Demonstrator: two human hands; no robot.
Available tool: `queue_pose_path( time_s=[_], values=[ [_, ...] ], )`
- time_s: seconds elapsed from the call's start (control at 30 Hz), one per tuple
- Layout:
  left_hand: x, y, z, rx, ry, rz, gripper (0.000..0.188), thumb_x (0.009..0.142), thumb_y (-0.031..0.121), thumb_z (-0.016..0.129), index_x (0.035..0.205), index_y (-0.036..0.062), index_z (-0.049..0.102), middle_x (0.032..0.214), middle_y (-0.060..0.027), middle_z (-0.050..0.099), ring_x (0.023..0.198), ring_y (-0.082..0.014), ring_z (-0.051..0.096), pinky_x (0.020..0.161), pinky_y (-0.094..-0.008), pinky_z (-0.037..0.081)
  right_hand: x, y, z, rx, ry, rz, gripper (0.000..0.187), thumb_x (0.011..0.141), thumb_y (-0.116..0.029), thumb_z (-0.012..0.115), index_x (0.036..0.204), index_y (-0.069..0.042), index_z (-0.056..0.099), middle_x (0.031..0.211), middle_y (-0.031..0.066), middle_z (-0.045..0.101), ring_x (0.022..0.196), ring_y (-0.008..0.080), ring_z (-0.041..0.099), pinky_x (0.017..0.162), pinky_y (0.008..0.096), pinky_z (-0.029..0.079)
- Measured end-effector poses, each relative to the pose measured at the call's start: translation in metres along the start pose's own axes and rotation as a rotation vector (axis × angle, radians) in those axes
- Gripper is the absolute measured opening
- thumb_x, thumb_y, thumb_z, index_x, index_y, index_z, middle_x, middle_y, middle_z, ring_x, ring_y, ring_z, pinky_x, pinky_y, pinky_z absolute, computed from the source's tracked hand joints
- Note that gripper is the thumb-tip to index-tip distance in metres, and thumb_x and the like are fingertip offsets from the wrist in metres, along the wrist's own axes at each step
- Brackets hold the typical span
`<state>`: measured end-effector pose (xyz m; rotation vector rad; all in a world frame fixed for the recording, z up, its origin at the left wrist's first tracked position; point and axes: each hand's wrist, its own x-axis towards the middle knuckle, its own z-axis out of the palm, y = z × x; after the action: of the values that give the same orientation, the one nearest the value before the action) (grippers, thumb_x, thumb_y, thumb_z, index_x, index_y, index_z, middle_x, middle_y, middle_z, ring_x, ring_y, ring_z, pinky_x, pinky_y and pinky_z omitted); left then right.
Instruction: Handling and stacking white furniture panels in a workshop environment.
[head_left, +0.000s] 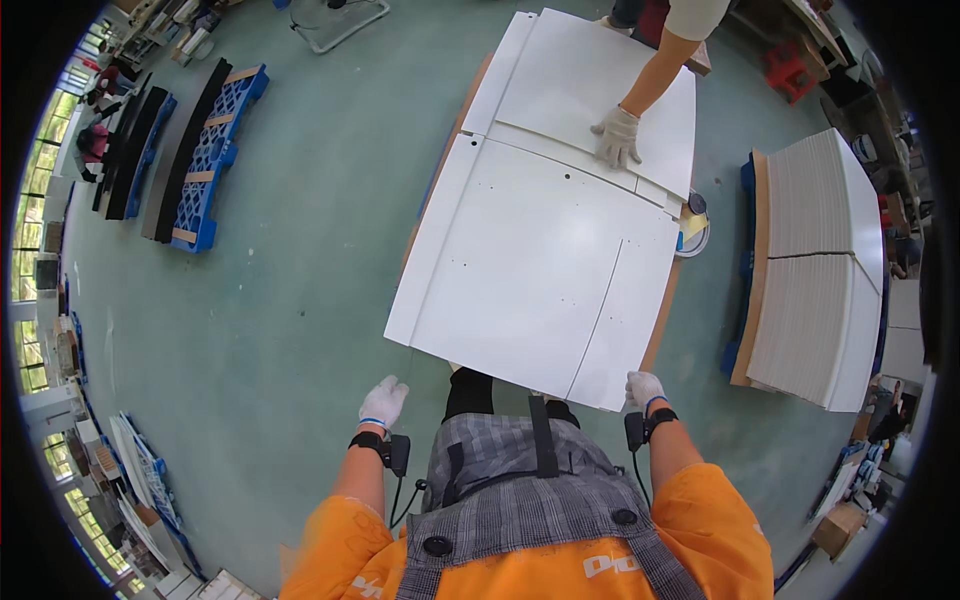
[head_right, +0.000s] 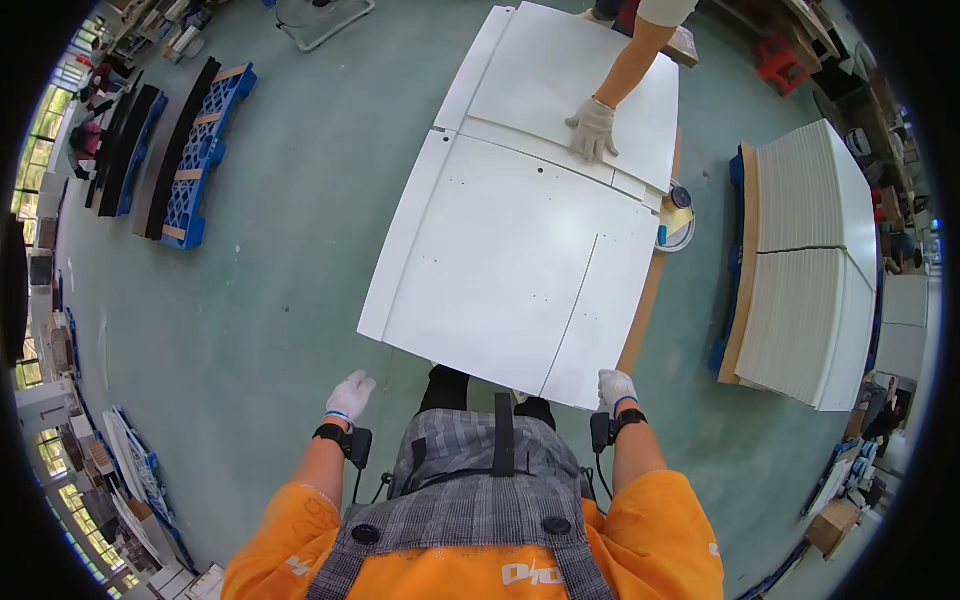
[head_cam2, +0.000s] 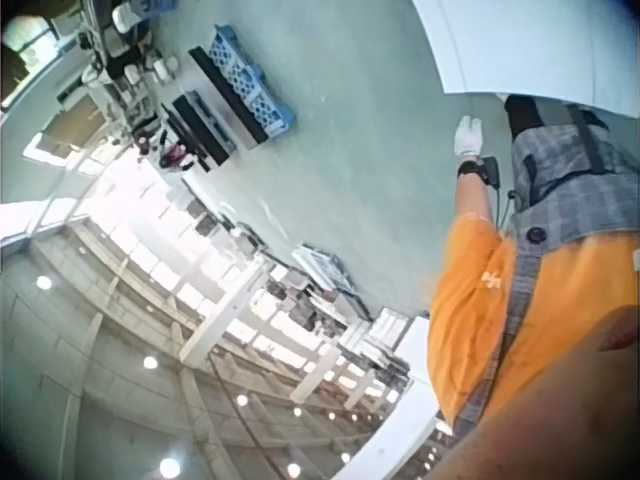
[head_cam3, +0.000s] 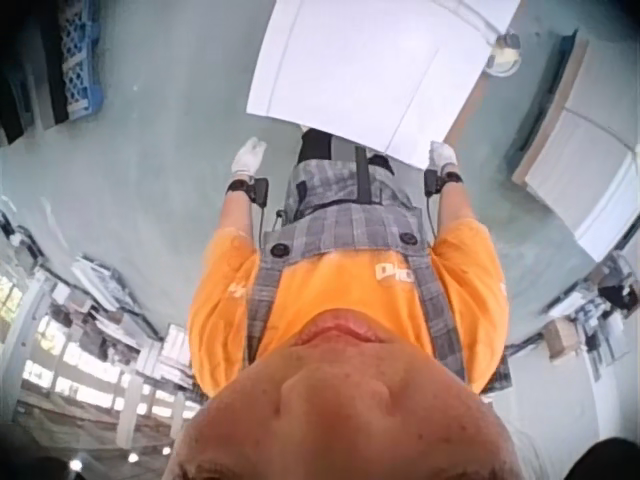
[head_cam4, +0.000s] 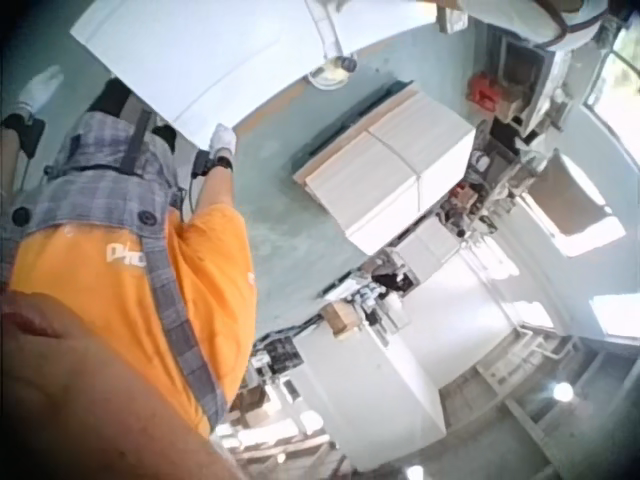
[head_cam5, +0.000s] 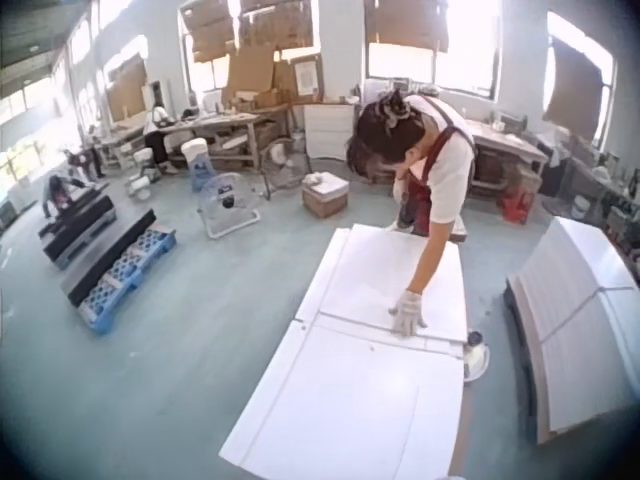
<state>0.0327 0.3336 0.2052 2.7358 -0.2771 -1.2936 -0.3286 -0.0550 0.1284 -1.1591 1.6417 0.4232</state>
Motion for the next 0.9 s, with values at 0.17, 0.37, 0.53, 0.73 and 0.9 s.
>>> queue_pose_path(
  time_s=[0.17, 0.37, 0.53, 0.73, 0.9],
  values=[
    [0.119, 0.023, -0.039, 0.001, 0.086, 0.197, 0.046, 0.088, 0.030, 0.047, 0.130, 0.0100, 0.048, 0.126, -0.0186, 0.053, 0.116, -0.0349, 0.050, 0.099, -0.0415, 0.040, 0.014, -0.006, 0.029, -0.054, -0.003, 0.086, 0.025, 0.090, -0.026, 0.049, 0.079, -0.004, 0.056, 0.063, 0.0023, 0.050, 0.052, 0.0138, 0.048, 0.049, 0.0313, 0.043],
    [0.221, 0.057, -0.063, 0.075, 0.133, 0.241, 0.041, 0.091, 0.022, 0.043, 0.132, 0.0203, 0.047, 0.125, -0.0156, 0.054, 0.112, -0.0349, 0.052, 0.096, -0.0404, 0.042, 0.064, -0.008, 0.030, -0.039, 0.036, 0.070, 0.035, 0.093, -0.029, 0.051, 0.112, 0.000, 0.056, 0.080, 0.0022, 0.056, 0.061, 0.0103, 0.049, 0.052, 0.0279, 0.045],
    [0.245, 0.063, -0.035, 0.076, 0.380, 0.345, 0.048, 0.090, 0.025, 0.046, 0.136, 0.0122, 0.041, 0.135, -0.0184, 0.044, 0.122, -0.0367, 0.043, 0.100, -0.0410, 0.039, 0.084, -0.008, 0.032, -0.387, 0.347, -0.091, 0.062, 0.088, -0.034, 0.052, 0.133, 0.006, 0.040, 0.133, 0.0269, 0.046, 0.123, 0.0341, 0.047, 0.102, 0.0344, 0.036],
    [0.188, 0.034, 0.050, 0.430, 0.286, 0.360, 0.071, 0.084, 0.036, 0.055, 0.144, 0.0114, 0.026, 0.151, -0.0173, 0.016, 0.133, -0.0465, 0.021, 0.109, -0.0575, 0.018, 0.072, -0.026, 0.079, -0.489, 0.280, -0.013, 0.057, 0.083, -0.036, 0.057, 0.122, 0.004, 0.044, 0.115, 0.0292, 0.056, 0.111, 0.0413, 0.053, 0.094, 0.0410, 0.043],
    [0.153, 0.000, 0.056, 0.393, 0.230, 0.177, 0.075, 0.083, 0.037, 0.058, 0.144, 0.0106, 0.025, 0.150, -0.0171, 0.019, 0.134, -0.0427, 0.022, 0.109, -0.0569, 0.017, 0.075, -0.028, 0.084, -0.425, 0.453, 0.032, 0.064, 0.082, -0.035, 0.058, 0.130, 0.002, 0.038, 0.121, 0.0303, 0.053, 0.113, 0.0419, 0.052, 0.095, 0.0421, 0.042]
  ],
)
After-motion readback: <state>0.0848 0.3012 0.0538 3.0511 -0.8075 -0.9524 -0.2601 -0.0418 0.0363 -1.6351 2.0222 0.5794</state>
